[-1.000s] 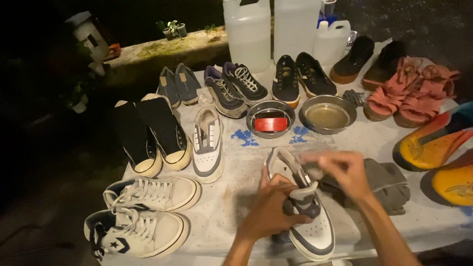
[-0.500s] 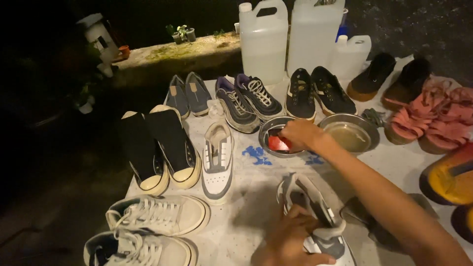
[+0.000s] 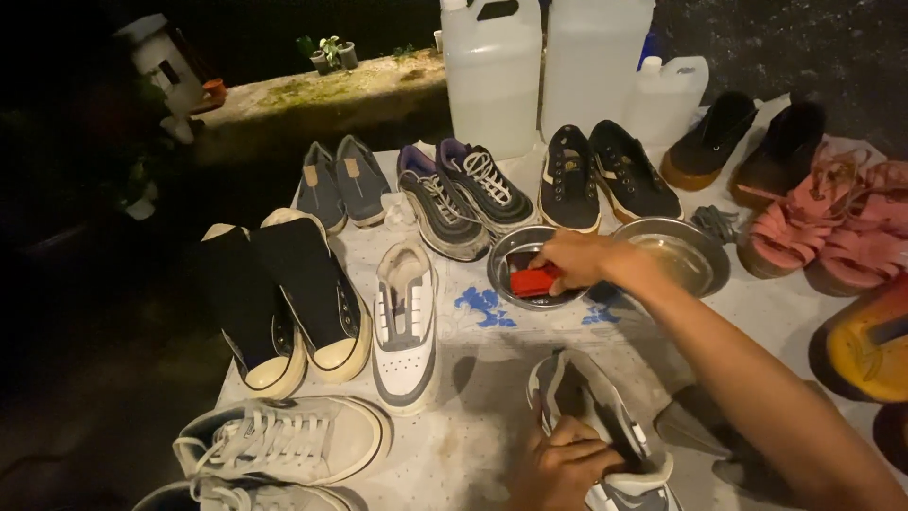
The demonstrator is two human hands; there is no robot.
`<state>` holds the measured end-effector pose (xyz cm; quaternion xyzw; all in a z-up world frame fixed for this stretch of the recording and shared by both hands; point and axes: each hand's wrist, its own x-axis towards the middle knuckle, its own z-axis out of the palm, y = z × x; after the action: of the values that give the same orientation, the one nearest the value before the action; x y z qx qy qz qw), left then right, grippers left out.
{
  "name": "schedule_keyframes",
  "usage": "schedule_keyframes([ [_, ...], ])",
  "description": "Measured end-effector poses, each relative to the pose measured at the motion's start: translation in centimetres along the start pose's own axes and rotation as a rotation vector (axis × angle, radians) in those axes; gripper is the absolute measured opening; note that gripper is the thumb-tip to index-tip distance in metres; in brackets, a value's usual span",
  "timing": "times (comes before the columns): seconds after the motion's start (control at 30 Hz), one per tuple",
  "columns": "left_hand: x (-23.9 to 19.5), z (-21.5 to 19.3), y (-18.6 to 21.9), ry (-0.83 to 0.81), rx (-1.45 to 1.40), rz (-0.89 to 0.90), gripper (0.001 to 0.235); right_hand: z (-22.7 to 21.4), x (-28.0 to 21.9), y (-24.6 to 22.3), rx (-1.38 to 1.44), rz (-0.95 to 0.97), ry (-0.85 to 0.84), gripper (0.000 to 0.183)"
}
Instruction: The person cleans a white and gray sneaker using a cloth and a red brush. They wipe the shoe, dip the brush in a liquid, scrub the shoe, and then wipe it again with the cloth.
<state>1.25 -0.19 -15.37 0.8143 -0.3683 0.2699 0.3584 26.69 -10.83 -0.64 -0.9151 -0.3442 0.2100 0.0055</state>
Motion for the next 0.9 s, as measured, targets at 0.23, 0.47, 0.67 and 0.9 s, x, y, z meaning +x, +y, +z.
schedule_keyframes([
  [0.23,0.4,-0.7,0.5,-0.031,-0.013,-0.038,0.020,0.9,-0.4,-0.8,0.087,0.059,0.050,0.039],
  [0.47,-0.1,-0.1,0.5,-0.071,-0.043,-0.163,0.023,-0.9,-2.0,0.8,0.270,-0.055,0.203,0.032],
  [0.67,0.8,-1.8,1.1,-0.273,-0.117,-0.187,0.050,-0.7,-2.0,1.7,0.093,-0.105,0.331,0.055],
  [0.9,1.6,-2.9,1.4,-0.497,-0.201,-0.376,0.070,-1.6,-3.6,1.6,0.111,-0.200,0.533,0.066],
])
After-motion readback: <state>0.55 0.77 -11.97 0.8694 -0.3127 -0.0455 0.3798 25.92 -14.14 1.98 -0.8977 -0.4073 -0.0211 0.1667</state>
